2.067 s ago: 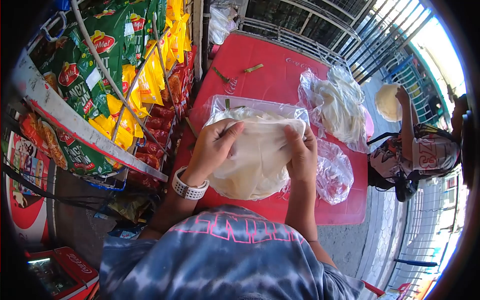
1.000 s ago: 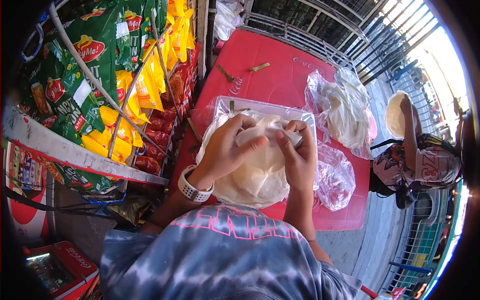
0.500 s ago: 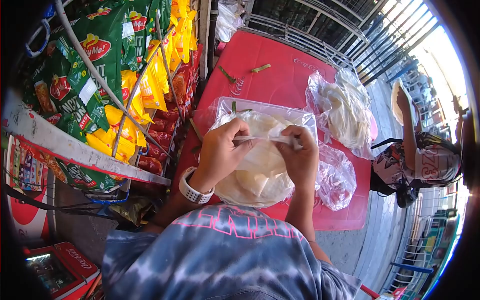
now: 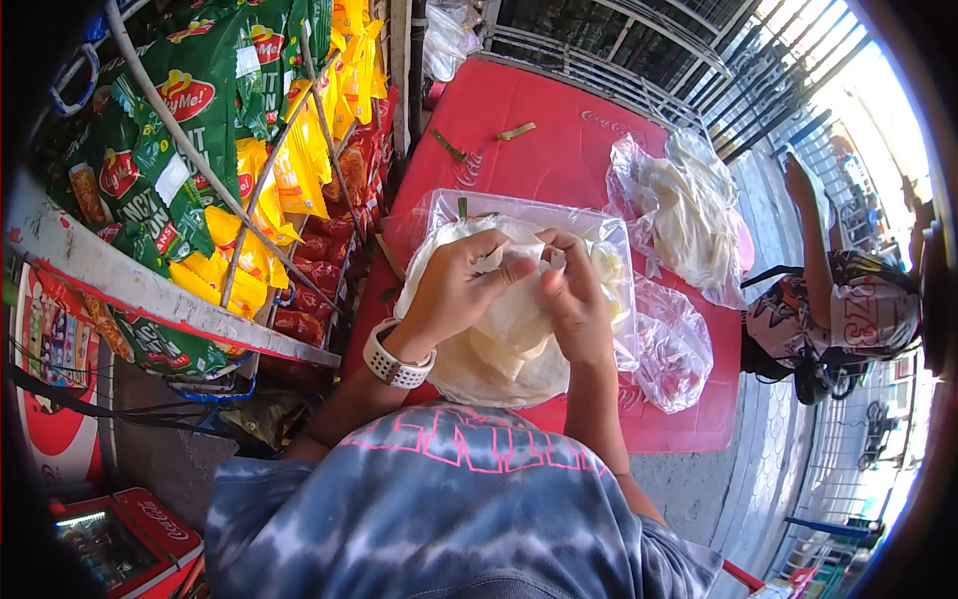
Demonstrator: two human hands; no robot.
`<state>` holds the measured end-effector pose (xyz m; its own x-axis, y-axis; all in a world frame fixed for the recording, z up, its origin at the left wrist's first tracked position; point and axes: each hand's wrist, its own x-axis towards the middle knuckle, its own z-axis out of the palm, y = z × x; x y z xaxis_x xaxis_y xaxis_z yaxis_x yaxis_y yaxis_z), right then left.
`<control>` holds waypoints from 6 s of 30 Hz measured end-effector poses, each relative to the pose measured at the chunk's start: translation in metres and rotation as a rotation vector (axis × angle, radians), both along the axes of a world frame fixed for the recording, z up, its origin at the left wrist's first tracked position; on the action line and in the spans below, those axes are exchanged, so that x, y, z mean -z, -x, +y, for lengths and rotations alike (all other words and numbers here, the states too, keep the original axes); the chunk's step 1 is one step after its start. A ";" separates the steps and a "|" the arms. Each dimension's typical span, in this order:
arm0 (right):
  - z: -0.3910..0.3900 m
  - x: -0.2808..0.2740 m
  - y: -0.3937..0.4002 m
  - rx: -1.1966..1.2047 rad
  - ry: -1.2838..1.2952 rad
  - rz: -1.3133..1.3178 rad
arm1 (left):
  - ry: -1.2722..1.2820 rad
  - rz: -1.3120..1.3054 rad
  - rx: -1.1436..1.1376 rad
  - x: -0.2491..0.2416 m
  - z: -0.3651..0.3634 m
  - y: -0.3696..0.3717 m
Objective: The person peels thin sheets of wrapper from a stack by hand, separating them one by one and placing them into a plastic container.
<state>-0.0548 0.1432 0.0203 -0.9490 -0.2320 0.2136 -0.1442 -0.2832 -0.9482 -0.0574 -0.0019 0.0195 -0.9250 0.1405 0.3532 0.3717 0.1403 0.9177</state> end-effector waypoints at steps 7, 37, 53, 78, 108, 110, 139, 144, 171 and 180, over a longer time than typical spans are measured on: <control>0.016 0.003 0.017 0.535 -0.227 0.084 | -0.218 -0.007 -0.316 -0.009 -0.005 -0.002; 0.010 0.012 0.007 0.128 0.044 -0.122 | -0.004 -0.108 0.059 0.013 -0.007 0.002; 0.025 0.013 0.009 0.075 -0.343 -0.098 | -0.075 0.023 -0.147 -0.002 -0.008 -0.007; 0.022 0.006 0.006 0.141 0.105 -0.203 | 0.284 0.257 -0.352 -0.014 -0.011 0.009; 0.054 0.035 0.011 -0.214 1.067 -0.250 | -1.477 -0.674 0.645 0.033 -0.019 -0.008; 0.044 0.029 0.005 -0.181 1.017 -0.383 | -1.302 -0.511 0.301 0.052 -0.007 -0.019; 0.136 0.026 0.025 0.823 0.585 -0.179 | -0.595 -0.239 -0.457 0.024 -0.057 -0.014; 0.176 0.015 0.031 0.970 0.355 -0.049 | -0.622 -0.319 -0.504 -0.001 -0.075 -0.019; 0.032 -0.013 0.003 0.133 -0.825 0.623 | -0.602 -0.556 0.455 -0.025 -0.001 -0.007; 0.042 -0.042 0.000 0.023 -0.470 0.181 | 0.757 0.314 0.043 -0.045 -0.011 0.002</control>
<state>-0.0549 0.1849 0.0624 -0.9123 -0.3218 0.2532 -0.3196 0.1733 -0.9316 -0.0591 -0.0132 0.0648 -0.7873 0.4773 0.3903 0.6145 0.6596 0.4329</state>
